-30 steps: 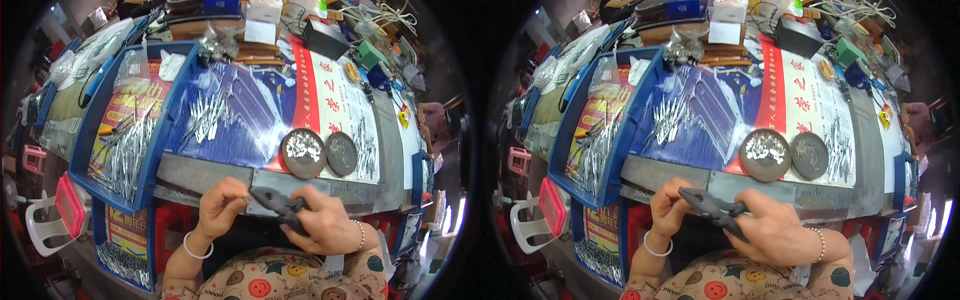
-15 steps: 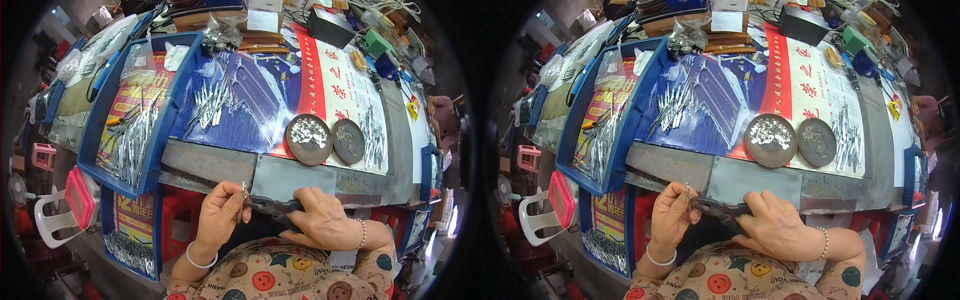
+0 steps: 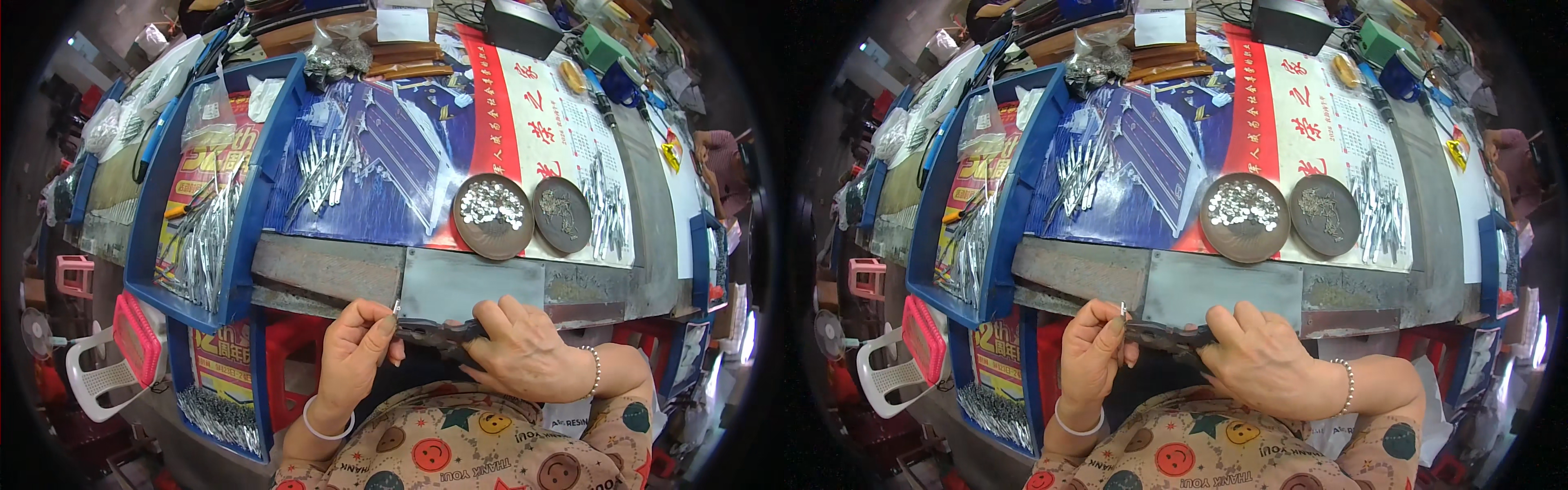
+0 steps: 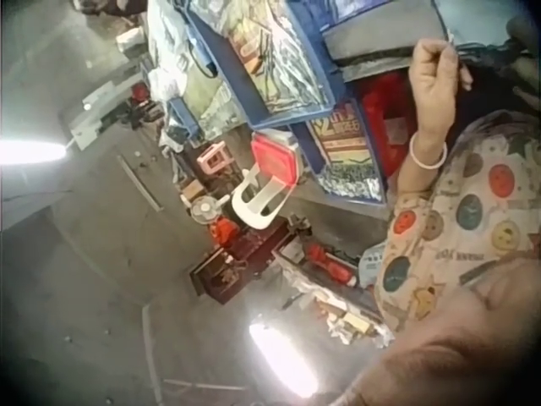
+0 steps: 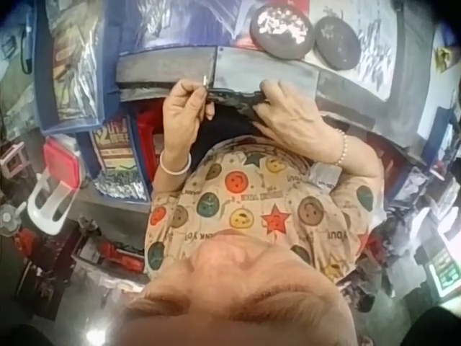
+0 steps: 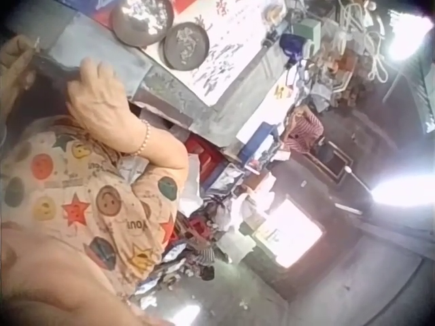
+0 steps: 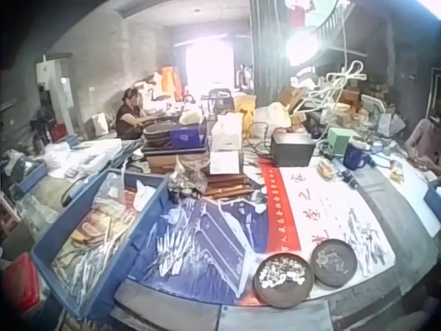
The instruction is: Assembling small metal components using pliers at a workbench in a manufacturing setting.
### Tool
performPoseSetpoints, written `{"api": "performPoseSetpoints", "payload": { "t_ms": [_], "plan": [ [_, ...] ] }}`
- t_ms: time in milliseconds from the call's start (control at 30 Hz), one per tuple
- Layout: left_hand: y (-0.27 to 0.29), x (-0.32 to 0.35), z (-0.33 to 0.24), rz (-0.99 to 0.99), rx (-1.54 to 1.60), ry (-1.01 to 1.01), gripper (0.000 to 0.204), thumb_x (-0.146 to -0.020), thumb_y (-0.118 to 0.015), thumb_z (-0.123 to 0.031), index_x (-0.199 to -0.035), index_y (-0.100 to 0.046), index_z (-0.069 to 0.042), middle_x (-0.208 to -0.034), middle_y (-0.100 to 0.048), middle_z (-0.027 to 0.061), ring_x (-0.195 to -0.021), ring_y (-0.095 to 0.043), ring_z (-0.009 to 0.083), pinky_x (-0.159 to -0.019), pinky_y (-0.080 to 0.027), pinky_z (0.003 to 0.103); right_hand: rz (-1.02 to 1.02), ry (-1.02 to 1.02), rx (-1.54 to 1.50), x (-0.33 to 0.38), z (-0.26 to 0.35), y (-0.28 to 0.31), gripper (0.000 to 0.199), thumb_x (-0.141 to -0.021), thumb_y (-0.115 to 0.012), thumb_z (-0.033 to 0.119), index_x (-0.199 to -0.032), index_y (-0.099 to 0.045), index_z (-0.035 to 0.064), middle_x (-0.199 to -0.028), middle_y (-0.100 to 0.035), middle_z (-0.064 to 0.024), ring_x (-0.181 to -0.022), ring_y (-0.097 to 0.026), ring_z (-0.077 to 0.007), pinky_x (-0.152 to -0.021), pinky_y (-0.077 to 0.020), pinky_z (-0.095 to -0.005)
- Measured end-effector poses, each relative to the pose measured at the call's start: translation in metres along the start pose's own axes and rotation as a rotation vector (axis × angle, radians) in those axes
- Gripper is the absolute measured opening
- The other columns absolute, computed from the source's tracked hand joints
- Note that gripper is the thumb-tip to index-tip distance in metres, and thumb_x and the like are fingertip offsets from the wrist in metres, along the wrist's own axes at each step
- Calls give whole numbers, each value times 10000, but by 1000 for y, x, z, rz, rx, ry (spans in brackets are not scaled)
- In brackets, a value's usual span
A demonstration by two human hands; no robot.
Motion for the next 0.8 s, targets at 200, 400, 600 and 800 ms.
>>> {"api": "performPoseSetpoints", "payload": {
  "t_ms": [200, 400, 600, 800],
  "plan": [
    [3, -2, 4, -36, -103, -43, 108, -987, -577, -120, -971, -561, -14, -768, -594, 30, -664, -579, 86, -590, -476, 218, 219, -31, -551, -6, -12, -8, 365, -795, -734, 367, -907, -675, 24, -946, -487, -146, -828, -554, -291, -645, -479, -378],
    [4, -3, 9, -4, -50, -32, 102, -1000, -550, -121, -977, -541, -22, -771, -585, 22, -647, -547, 78, -592, -454, 213, 172, -24, -439, 1, -8, -11, 459, -816, -722, 379, -1095, -668, 19, -947, -463, -173, -834, -573, -318, -662, -500, -401],
    [1, 2, 10, -19, -21, 22, 95, -1002, -541, -118, -978, -534, -26, -750, -576, 21, -634, -533, 77, -586, -443, 211, 62, -25, -218, 4, -5, -14, 431, -763, -747, 401, -997, -696, 43, -988, -458, -150, -895, -517, -290, -682, -469, -362],
    [2, 4, 11, -21, -47, 24, 101, -997, -552, -122, -985, -537, -23, -746, -574, 21, -640, -543, 77, -585, -445, 209, 67, -24, -138, 5, -4, -16, 392, -751, -750, 385, -957, -699, 56, -970, -450, -122, -874, -489, -263, -678, -452, -348]
  ]
}}
Point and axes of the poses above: each hand's wrist, its own x-axis away from the middle knuckle, its own y-axis out of the back of the hand, z = x × y, the point moved 7 cm from there along -x, towards the middle knuckle
